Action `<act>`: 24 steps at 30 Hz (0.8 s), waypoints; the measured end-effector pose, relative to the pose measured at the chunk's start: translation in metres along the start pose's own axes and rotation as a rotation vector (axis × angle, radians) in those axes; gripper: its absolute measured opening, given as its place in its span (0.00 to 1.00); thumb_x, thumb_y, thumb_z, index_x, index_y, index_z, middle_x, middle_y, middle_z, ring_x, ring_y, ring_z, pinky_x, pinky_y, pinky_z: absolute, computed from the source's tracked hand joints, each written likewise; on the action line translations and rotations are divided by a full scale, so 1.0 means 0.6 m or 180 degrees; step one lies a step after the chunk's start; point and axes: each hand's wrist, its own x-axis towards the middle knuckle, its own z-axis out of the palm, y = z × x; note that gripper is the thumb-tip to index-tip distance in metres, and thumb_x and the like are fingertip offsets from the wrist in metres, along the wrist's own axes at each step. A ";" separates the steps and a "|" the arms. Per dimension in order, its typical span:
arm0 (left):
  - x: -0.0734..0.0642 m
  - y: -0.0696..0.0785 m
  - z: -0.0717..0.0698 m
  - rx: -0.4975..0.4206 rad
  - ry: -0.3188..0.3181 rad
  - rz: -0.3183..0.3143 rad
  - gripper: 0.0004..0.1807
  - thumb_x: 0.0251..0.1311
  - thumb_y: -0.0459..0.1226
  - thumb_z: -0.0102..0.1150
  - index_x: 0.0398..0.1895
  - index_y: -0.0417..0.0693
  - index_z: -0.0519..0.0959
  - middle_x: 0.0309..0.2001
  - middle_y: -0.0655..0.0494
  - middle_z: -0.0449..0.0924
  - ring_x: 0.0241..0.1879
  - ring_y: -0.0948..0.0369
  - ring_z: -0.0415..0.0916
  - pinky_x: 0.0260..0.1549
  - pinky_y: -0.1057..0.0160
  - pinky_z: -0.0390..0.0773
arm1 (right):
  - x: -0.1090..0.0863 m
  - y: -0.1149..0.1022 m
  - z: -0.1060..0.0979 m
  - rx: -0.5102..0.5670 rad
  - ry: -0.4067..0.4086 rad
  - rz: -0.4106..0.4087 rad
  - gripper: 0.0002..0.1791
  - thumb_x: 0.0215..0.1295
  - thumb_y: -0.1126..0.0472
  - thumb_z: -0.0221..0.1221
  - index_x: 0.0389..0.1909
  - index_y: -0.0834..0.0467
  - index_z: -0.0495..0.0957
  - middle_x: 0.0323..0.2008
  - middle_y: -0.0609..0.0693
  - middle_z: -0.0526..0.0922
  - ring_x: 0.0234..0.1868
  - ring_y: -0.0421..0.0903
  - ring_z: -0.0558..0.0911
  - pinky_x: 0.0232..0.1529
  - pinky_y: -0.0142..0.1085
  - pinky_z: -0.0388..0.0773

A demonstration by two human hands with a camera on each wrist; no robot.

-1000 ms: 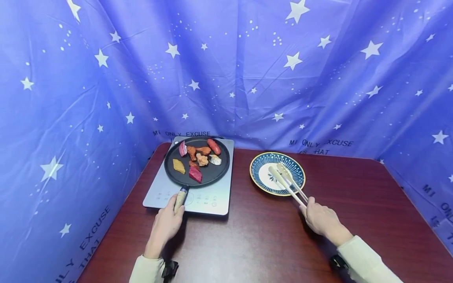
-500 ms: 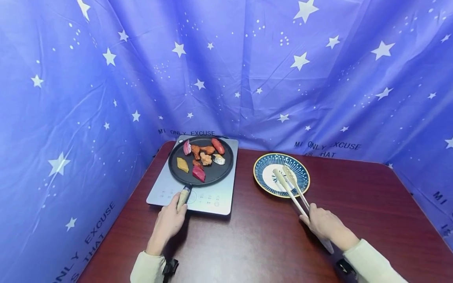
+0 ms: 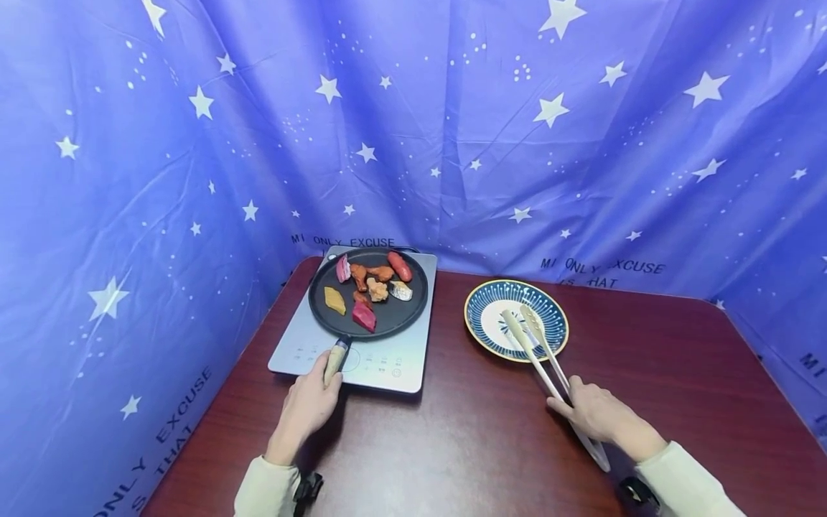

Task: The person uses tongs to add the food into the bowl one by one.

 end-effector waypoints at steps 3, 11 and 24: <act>-0.003 0.001 -0.004 0.0048 -0.0014 0.0005 0.29 0.63 0.43 0.51 0.67 0.47 0.64 0.38 0.38 0.79 0.31 0.45 0.78 0.24 0.46 0.71 | -0.001 0.000 0.002 0.0006 -0.0009 0.0010 0.29 0.62 0.39 0.56 0.30 0.64 0.65 0.18 0.52 0.68 0.19 0.48 0.72 0.24 0.43 0.70; -0.011 0.007 -0.013 0.0187 -0.0221 0.0031 0.30 0.65 0.43 0.48 0.68 0.42 0.61 0.42 0.33 0.78 0.35 0.43 0.78 0.27 0.45 0.72 | -0.005 0.002 -0.008 -0.0025 -0.0076 0.0092 0.33 0.60 0.33 0.53 0.30 0.63 0.65 0.18 0.52 0.69 0.19 0.47 0.73 0.23 0.43 0.70; -0.017 0.022 -0.019 0.0382 -0.0299 0.0089 0.30 0.67 0.43 0.45 0.69 0.38 0.59 0.47 0.32 0.77 0.39 0.40 0.78 0.32 0.43 0.73 | 0.011 0.011 -0.058 -0.0096 -0.0016 0.0170 0.41 0.64 0.31 0.44 0.41 0.70 0.67 0.24 0.58 0.76 0.26 0.58 0.78 0.28 0.53 0.71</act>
